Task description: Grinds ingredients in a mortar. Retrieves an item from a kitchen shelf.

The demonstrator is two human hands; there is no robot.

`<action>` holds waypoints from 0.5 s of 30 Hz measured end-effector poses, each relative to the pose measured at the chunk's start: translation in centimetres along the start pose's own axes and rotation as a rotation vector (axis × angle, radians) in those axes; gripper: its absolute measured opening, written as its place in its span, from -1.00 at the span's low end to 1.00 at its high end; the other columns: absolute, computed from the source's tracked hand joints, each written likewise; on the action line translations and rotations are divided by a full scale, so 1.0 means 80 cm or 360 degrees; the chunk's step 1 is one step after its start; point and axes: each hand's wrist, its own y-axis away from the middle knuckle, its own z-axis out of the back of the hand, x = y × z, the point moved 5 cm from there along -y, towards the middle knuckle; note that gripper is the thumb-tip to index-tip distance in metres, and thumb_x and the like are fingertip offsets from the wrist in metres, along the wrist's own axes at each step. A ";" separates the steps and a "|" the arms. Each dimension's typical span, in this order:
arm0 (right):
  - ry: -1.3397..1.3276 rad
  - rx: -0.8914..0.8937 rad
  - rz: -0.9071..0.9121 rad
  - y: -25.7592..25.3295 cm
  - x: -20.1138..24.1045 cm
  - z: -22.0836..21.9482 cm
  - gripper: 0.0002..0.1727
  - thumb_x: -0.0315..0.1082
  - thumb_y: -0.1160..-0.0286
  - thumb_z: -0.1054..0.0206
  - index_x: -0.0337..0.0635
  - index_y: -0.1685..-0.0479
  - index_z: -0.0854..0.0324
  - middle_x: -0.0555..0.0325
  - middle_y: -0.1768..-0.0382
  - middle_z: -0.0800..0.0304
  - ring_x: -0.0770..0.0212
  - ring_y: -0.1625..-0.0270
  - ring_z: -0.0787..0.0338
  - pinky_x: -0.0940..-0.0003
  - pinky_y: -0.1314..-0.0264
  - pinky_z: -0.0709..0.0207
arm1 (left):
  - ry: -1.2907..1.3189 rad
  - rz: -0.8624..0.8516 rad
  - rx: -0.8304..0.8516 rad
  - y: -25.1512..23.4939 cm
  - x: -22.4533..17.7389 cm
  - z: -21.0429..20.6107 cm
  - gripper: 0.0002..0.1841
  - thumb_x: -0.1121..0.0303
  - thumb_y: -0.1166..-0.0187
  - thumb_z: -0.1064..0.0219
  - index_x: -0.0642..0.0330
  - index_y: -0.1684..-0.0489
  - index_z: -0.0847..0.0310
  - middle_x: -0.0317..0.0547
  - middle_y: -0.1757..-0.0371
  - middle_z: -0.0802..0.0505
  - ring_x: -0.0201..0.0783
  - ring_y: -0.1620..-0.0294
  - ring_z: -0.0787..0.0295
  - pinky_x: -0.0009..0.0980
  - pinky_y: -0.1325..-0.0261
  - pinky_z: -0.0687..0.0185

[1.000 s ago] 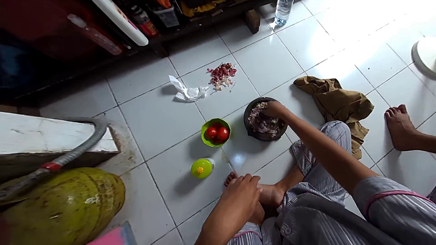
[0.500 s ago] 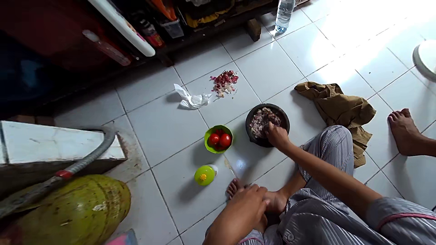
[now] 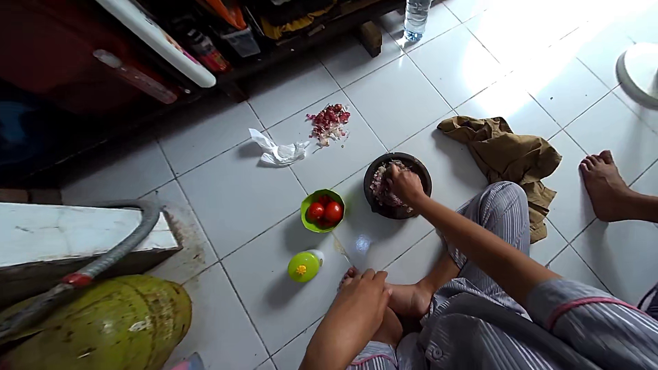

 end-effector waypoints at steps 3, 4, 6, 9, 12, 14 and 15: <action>-0.0075 0.0143 -0.0081 -0.011 0.006 0.022 -0.43 -0.13 -0.77 -0.20 -0.33 -0.58 -0.38 -0.39 -0.29 -0.71 -0.37 -0.37 -0.72 -0.35 -0.32 -0.55 | -0.0044 -0.0034 0.0020 -0.001 -0.017 0.005 -0.51 0.20 -0.89 0.04 0.33 -0.62 -0.41 0.28 -0.44 -0.67 0.21 -0.52 -0.55 0.12 -0.58 -0.30; -0.0106 0.0146 -0.0058 0.000 0.003 0.014 -0.41 -0.17 -0.73 -0.24 -0.37 -0.60 -0.37 -0.43 -0.31 -0.69 -0.41 -0.38 -0.70 -0.39 -0.33 -0.53 | -0.0026 -0.0094 0.0030 0.001 -0.019 0.003 -0.52 0.22 -0.88 0.03 0.35 -0.61 -0.42 0.29 -0.43 -0.67 0.22 -0.50 -0.57 0.12 -0.58 -0.32; -0.0103 0.0008 0.0027 0.026 -0.008 -0.011 -0.48 -0.19 -0.73 -0.26 -0.36 -0.50 -0.44 -0.44 -0.07 -0.79 -0.46 -0.16 -0.80 -0.40 -0.12 -0.62 | 0.0019 -0.0215 0.0059 0.002 -0.014 -0.001 -0.54 0.23 -0.87 0.01 0.36 -0.55 -0.47 0.31 -0.39 -0.70 0.22 -0.46 -0.61 0.12 -0.55 -0.38; -0.0098 0.0062 0.0002 0.016 -0.027 -0.007 -0.42 -0.07 -0.83 -0.13 -0.31 -0.62 -0.36 -0.46 -0.12 -0.77 -0.47 -0.21 -0.78 -0.39 -0.18 -0.59 | 0.0026 -0.0173 0.0133 0.001 -0.007 -0.009 -0.53 0.21 -0.89 0.04 0.34 -0.56 -0.45 0.32 -0.39 -0.68 0.22 -0.45 -0.61 0.12 -0.54 -0.39; -0.0465 0.0221 -0.0218 -0.030 -0.010 0.033 -0.34 0.05 -0.79 -0.14 -0.46 -0.45 -0.51 -0.47 -0.32 -0.67 -0.38 -0.40 -0.69 -0.38 -0.39 -0.50 | -0.0005 -0.0060 0.0027 0.003 -0.008 -0.004 -0.52 0.22 -0.88 0.03 0.33 -0.62 -0.41 0.30 -0.44 -0.66 0.23 -0.51 -0.56 0.16 -0.59 -0.30; -0.0448 0.0225 -0.0246 -0.020 0.016 0.034 -0.34 -0.01 -0.78 -0.15 -0.46 -0.54 -0.41 -0.46 -0.38 -0.64 -0.37 -0.44 -0.68 -0.38 -0.40 -0.50 | 0.0022 -0.0111 0.0005 0.006 -0.006 -0.005 -0.52 0.23 -0.88 0.03 0.33 -0.60 -0.43 0.30 -0.42 -0.68 0.22 -0.48 -0.59 0.15 -0.58 -0.32; -0.0367 0.0151 -0.0207 -0.003 0.027 0.022 -0.39 -0.07 -0.78 -0.16 -0.42 -0.56 -0.37 -0.45 -0.33 -0.67 -0.39 -0.39 -0.70 -0.38 -0.34 -0.54 | 0.0045 -0.0150 0.0025 0.007 -0.003 -0.008 -0.53 0.22 -0.88 0.03 0.34 -0.59 -0.44 0.31 -0.40 -0.69 0.20 -0.47 -0.60 0.11 -0.57 -0.36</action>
